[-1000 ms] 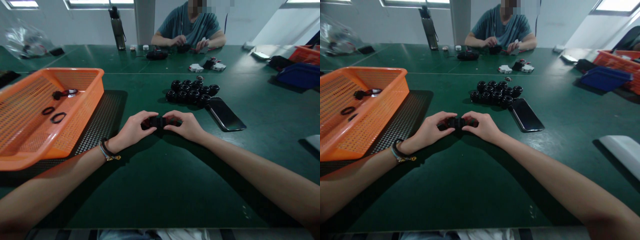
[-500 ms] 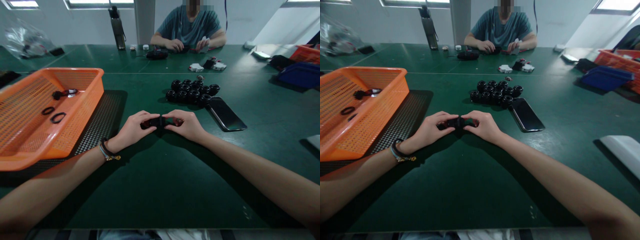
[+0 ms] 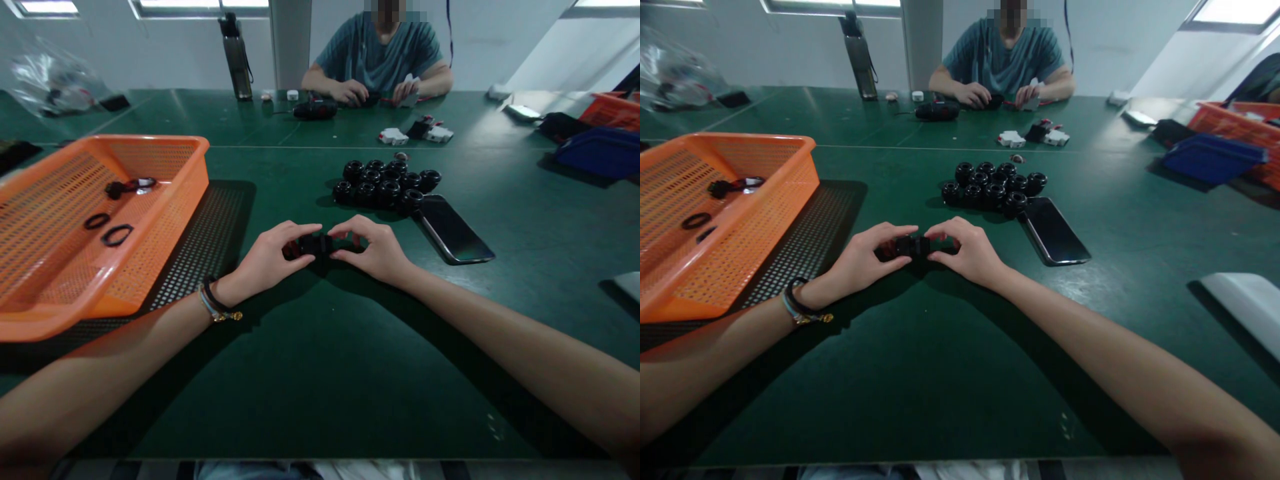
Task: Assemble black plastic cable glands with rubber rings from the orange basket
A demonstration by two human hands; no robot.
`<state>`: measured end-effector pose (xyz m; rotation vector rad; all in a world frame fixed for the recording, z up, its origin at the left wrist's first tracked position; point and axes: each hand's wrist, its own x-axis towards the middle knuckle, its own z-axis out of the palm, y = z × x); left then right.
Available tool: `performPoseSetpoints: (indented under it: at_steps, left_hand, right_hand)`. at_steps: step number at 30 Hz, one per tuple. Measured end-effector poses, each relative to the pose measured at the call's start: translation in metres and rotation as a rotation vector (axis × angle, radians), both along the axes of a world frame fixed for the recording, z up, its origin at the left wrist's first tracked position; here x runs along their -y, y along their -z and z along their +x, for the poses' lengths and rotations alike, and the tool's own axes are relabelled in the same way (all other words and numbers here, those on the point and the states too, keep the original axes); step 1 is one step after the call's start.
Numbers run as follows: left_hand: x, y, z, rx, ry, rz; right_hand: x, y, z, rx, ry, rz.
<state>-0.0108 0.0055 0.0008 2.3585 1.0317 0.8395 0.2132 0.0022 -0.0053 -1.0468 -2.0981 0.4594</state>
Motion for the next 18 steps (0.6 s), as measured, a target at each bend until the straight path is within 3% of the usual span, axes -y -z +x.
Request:
performPoseSetpoints:
  at_steps: [18]
  left_hand:
    - [-0.0021, 0.0007, -0.0022, -0.024, 0.032, -0.011]
  right_hand:
    - [-0.0011, 0.0000, -0.0004, -0.022, -0.034, -0.037]
